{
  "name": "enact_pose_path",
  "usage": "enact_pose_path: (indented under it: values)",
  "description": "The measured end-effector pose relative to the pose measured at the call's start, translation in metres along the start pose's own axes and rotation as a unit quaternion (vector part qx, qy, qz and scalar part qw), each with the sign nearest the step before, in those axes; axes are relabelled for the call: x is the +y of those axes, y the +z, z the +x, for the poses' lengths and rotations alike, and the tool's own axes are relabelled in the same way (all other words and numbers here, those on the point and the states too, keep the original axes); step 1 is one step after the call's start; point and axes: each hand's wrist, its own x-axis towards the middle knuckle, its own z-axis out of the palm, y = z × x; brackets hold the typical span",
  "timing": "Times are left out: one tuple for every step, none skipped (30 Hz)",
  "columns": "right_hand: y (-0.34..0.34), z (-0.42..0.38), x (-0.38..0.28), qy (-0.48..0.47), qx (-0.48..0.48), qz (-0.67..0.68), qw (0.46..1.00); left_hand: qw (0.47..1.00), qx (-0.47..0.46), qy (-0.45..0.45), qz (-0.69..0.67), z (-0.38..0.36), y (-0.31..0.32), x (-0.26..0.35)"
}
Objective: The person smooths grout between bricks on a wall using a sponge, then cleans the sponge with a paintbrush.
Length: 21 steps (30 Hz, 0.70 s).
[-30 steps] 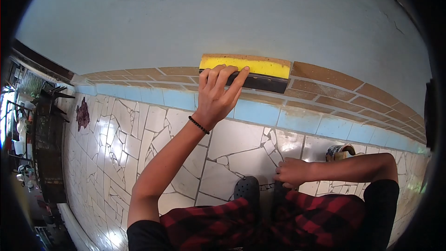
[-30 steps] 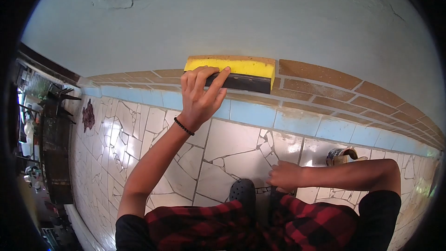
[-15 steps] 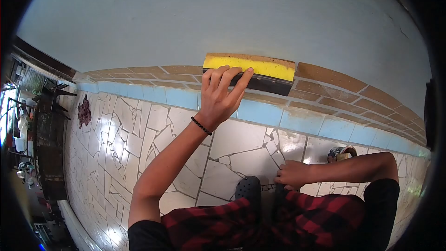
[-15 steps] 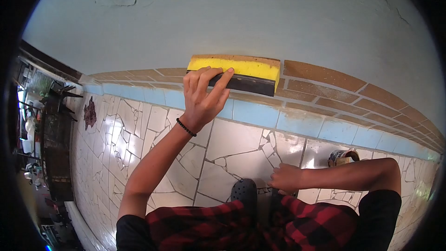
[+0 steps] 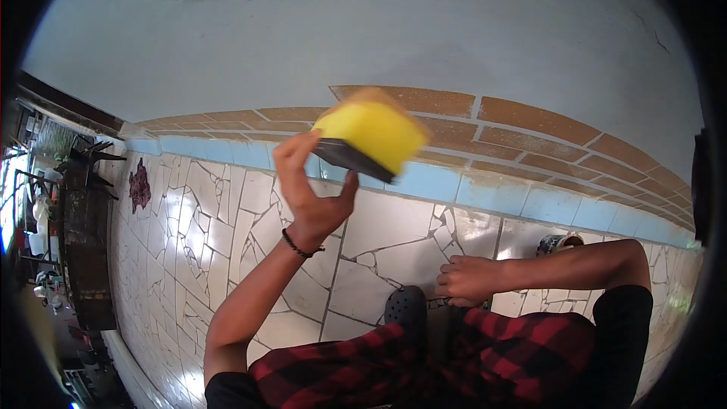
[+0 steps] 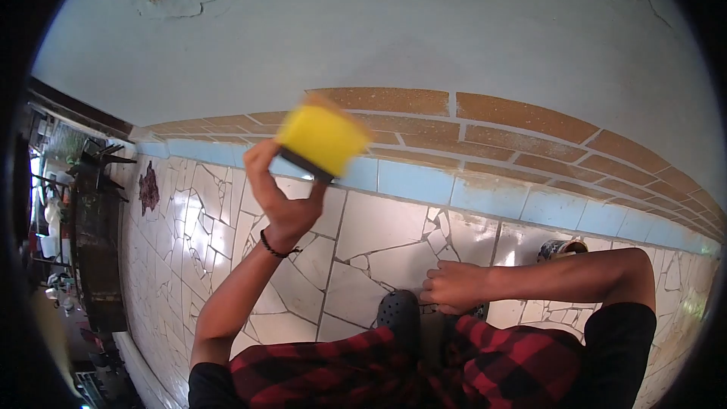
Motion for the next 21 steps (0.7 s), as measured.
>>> enact_pose_path:
  values:
    - [0.001,0.002,0.002,-0.014,0.015,0.005,1.0,0.999,-0.01,-0.037,0.016,-0.006,-0.008,-0.006]
    - [0.003,0.005,0.005,-0.026,0.031,0.004,0.999,0.991,0.017,-0.119,-0.057,-0.014,-0.01,-0.008]
    - [0.003,0.007,0.007,-0.039,0.046,0.004,0.998,0.972,0.054,-0.192,-0.126,-0.011,-0.013,-0.002]
    - [0.003,0.01,0.008,-0.052,0.061,0.003,0.997,0.941,0.09,-0.262,-0.193,-0.007,-0.017,0.004]
    - [0.004,0.012,0.01,-0.054,0.061,0.006,0.997,0.907,0.091,-0.317,-0.261,0.0,-0.024,0.01]
    - [0.002,0.014,0.01,-0.058,0.06,0.009,0.996,0.889,0.08,-0.343,-0.291,0.004,-0.03,0.008]
    - [-0.001,0.016,0.011,-0.061,0.06,0.012,0.996,0.832,0.086,-0.435,-0.335,0.005,-0.037,0.006]
    - [-0.002,0.019,0.01,-0.067,0.061,0.017,0.996,0.762,0.092,-0.519,-0.375,0.005,-0.043,0.005]
    - [-0.005,0.02,0.01,-0.073,0.062,0.022,0.995,0.733,0.075,-0.543,-0.403,0.003,-0.043,0.001]
    - [-0.007,0.022,0.01,-0.078,0.062,0.027,0.995,0.696,0.072,-0.575,-0.424,0.0,-0.044,0.002]
    - [-0.01,0.023,0.011,-0.07,0.082,0.033,0.994,0.658,0.067,-0.605,-0.444,-0.002,-0.042,0.005]
    - [-0.02,0.024,0.011,-0.062,0.101,0.039,0.992,0.616,0.062,-0.633,-0.465,-0.002,-0.04,0.01]
    - [-0.028,0.026,0.011,-0.052,0.12,0.046,0.99,0.606,0.049,-0.64,-0.47,-0.004,-0.038,0.015]
    - [-0.037,0.028,0.009,-0.031,0.202,0.13,0.97,0.606,0.031,-0.635,-0.479,-0.005,-0.037,0.022]
    - [-0.044,0.032,0.007,-0.009,0.281,0.212,0.936,0.605,0.013,-0.63,-0.487,-0.005,-0.036,0.03]
    - [-0.055,0.036,0.004,0.014,0.356,0.291,0.888,0.604,-0.005,-0.625,-0.495,-0.003,-0.034,0.037]
    - [-0.065,0.037,-0.001,0.059,0.388,0.375,0.84,0.606,-0.018,-0.62,-0.498,-0.001,-0.031,0.045]
    - [-0.08,0.039,-0.008,0.103,0.415,0.454,0.781,0.603,-0.026,-0.622,-0.499,-0.001,-0.028,0.05]
    - [-0.09,0.041,-0.012,0.147,0.437,0.527,0.714,0.6,-0.035,-0.623,-0.5,-0.001,-0.024,0.055]
    - [-0.095,0.045,-0.013,0.135,0.472,0.591,0.64,0.597,-0.045,-0.624,-0.502,0.0,-0.02,0.059]
    - [-0.1,0.049,-0.013,0.121,0.503,0.648,0.56,0.592,-0.055,-0.621,-0.511,-0.002,-0.015,0.06]
